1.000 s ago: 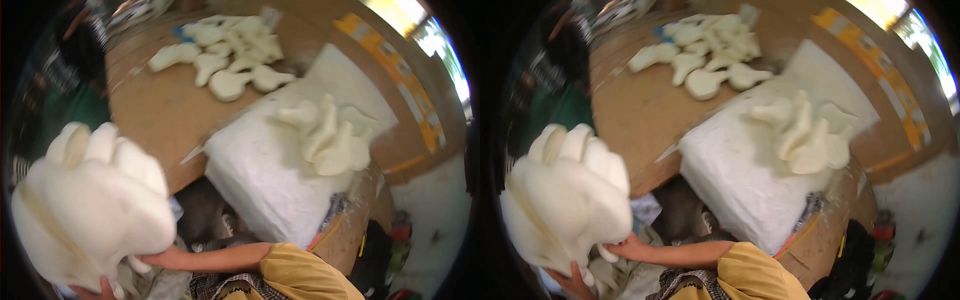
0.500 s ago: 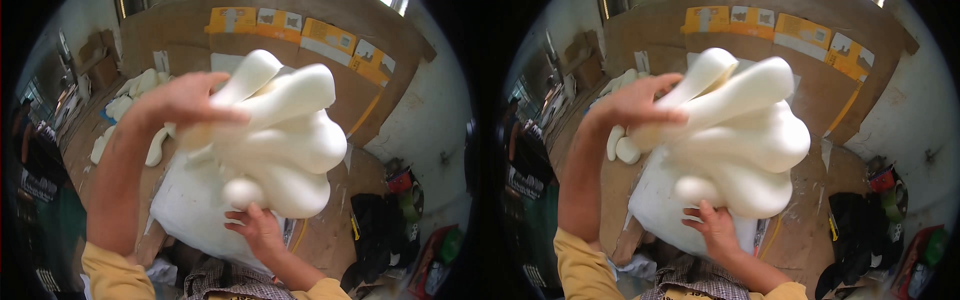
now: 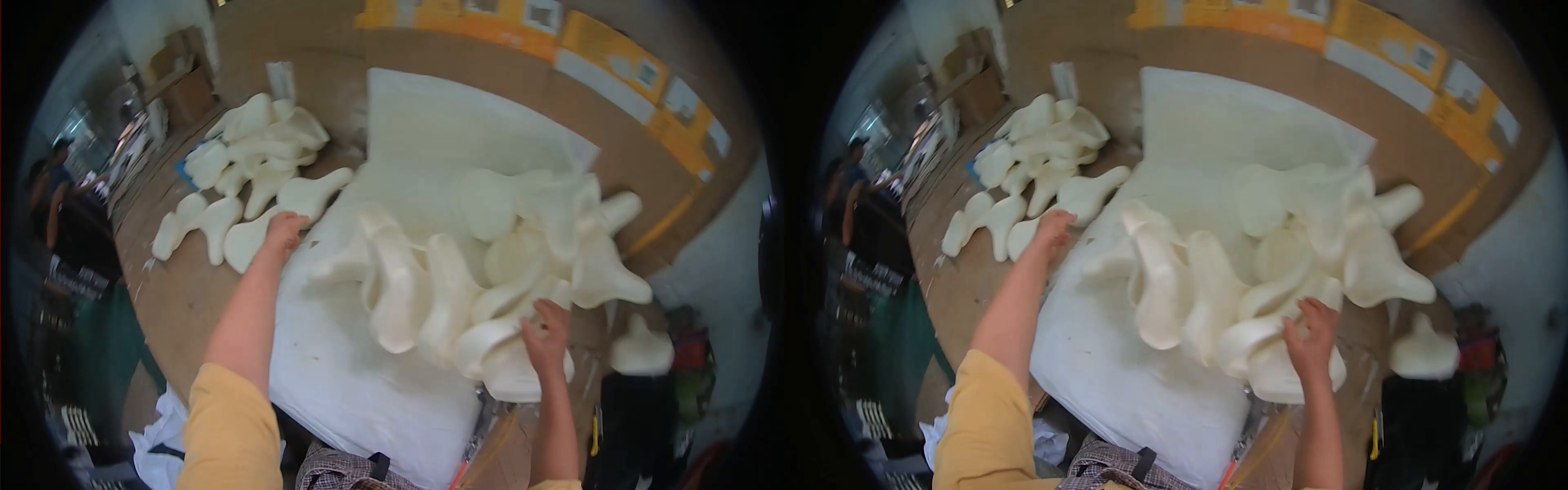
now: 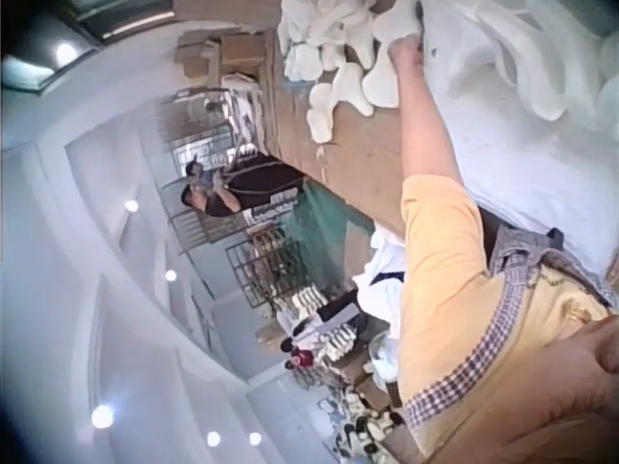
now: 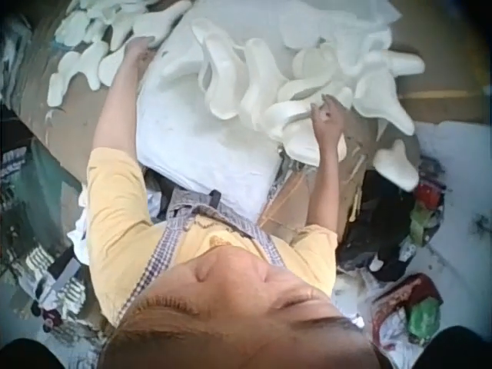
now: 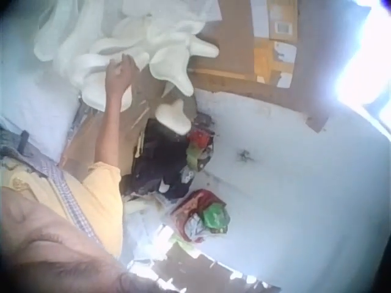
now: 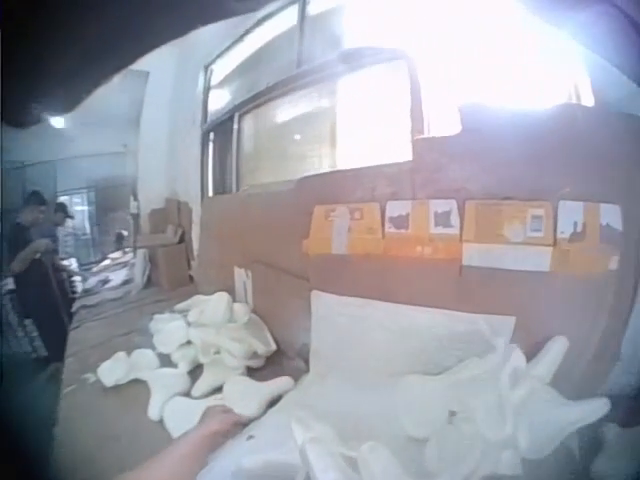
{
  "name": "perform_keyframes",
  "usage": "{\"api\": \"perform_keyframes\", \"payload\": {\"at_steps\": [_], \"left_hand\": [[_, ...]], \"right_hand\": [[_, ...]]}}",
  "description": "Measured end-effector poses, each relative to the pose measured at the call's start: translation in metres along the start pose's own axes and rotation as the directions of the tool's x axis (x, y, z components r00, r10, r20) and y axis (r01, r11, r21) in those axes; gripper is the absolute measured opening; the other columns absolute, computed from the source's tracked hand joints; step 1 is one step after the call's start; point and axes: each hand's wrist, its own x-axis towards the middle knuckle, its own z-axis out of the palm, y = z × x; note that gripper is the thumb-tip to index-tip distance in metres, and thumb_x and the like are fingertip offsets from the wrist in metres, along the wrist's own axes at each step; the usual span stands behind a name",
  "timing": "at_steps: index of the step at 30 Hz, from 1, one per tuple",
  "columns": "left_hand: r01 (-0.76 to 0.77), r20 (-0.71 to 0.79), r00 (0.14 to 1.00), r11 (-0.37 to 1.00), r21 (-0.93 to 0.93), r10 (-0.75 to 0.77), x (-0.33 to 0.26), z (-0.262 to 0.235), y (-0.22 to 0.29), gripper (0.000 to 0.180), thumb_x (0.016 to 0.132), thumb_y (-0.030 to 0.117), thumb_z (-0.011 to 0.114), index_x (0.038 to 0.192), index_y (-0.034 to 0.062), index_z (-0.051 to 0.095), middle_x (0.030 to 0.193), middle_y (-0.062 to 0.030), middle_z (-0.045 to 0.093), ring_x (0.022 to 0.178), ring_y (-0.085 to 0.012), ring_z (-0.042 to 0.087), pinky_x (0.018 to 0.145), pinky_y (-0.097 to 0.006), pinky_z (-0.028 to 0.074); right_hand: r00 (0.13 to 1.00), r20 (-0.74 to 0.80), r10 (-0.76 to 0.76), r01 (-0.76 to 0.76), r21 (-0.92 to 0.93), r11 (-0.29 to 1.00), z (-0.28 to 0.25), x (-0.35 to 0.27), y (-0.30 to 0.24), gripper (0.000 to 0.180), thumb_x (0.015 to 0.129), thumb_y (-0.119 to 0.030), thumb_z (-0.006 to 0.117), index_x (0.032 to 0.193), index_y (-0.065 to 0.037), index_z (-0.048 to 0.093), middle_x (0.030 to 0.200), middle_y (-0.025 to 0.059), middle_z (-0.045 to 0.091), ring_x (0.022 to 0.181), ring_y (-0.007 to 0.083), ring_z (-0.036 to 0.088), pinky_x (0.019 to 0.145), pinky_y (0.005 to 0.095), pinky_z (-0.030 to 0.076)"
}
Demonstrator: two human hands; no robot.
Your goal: Unpacking white foam components from a large sack and arranging them on a workbench.
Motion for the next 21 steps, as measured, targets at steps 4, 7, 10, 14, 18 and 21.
{"api": "perform_keyframes", "payload": {"at_steps": [4, 7, 10, 14, 18, 21], "left_hand": [[0.0, -0.345, 0.938, 0.998, 0.069, 0.024, 0.086, -0.017, -0.11, 0.039, 0.07, 0.025, 0.072, 0.098, 0.0003, 0.058, 0.095, -0.0107, 0.059, 0.079, -0.0203, 0.055, 0.056, -0.038, 0.044], [0.256, -0.084, 0.936, 0.824, -0.506, -0.342, 0.129, 0.054, -0.148, 0.038, 0.077, 0.032, 0.067, 0.106, 0.0113, 0.055, 0.089, -0.0067, 0.052, 0.074, -0.0171, 0.046, 0.061, -0.034, 0.045], [0.237, 0.306, 0.943, 0.378, -0.895, 0.134, 0.208, -0.041, -0.201, 0.031, 0.092, 0.021, 0.045, 0.114, 0.003, 0.055, 0.104, -0.0157, 0.061, 0.094, -0.031, 0.059, 0.086, -0.041, 0.049], [0.343, 0.435, 0.889, 0.42, -0.84, 0.142, 0.228, -0.002, -0.194, 0.04, 0.093, 0.028, 0.045, 0.115, -0.0051, 0.05, 0.113, -0.0216, 0.057, 0.107, -0.0346, 0.055, 0.096, -0.045, 0.044], [0.226, 0.109, 0.959, 0.478, -0.849, -0.261, 0.25, 0.033, -0.158, 0.052, 0.092, 0.034, 0.046, 0.13, -0.0007, 0.037, 0.128, -0.0176, 0.048, 0.117, -0.0325, 0.048, 0.103, -0.045, 0.037], [0.139, 0.069, 0.987, 0.555, -0.82, -0.146, 0.264, 0.016, -0.154, 0.05, 0.088, 0.031, 0.053, 0.127, 0.0023, 0.04, 0.121, -0.0153, 0.051, 0.108, -0.0288, 0.05, 0.093, -0.04, 0.04]], "right_hand": [[0.956, -0.031, 0.293, -0.275, 0.264, 0.925, -0.01, -0.006, 0.014, 0.029, 0.078, -0.001, 0.061, 0.107, -0.004, 0.06, 0.107, 0.0081, 0.058, 0.09, 0.0161, 0.056, 0.068, 0.026, 0.047], [0.897, -0.228, 0.379, -0.292, 0.34, 0.894, -0.042, -0.022, 0.045, 0.027, 0.083, 0.002, 0.055, 0.109, -0.002, 0.059, 0.105, 0.0076, 0.057, 0.086, 0.0126, 0.055, 0.071, 0.0243, 0.046], [0.846, -0.299, 0.442, -0.319, 0.382, 0.868, -0.02, -0.036, 0.041, 0.025, 0.085, 0.004, 0.052, 0.109, 0.0, 0.057, 0.105, 0.0085, 0.056, 0.085, 0.0138, 0.055, 0.075, 0.0242, 0.045], [0.846, -0.437, 0.305, -0.334, 0.012, 0.943, -0.052, -0.069, 0.059, 0.028, 0.083, 0.005, 0.051, 0.109, -0.001, 0.055, 0.109, 0.009, 0.054, 0.087, 0.0166, 0.055, 0.077, 0.0258, 0.045], [0.776, -0.597, 0.203, -0.53, -0.444, 0.722, -0.126, -0.138, 0.106, 0.036, 0.081, 0.004, 0.053, 0.117, -0.002, 0.051, 0.11, 0.0093, 0.054, 0.092, 0.0178, 0.055, 0.077, 0.0287, 0.045], [0.255, -0.786, 0.563, -0.848, 0.097, 0.521, -0.168, -0.196, 0.177, 0.044, 0.081, -0.014, 0.062, 0.123, -0.006, 0.049, 0.113, 0.0095, 0.053, 0.094, 0.0192, 0.054, 0.077, 0.03, 0.045]]}}
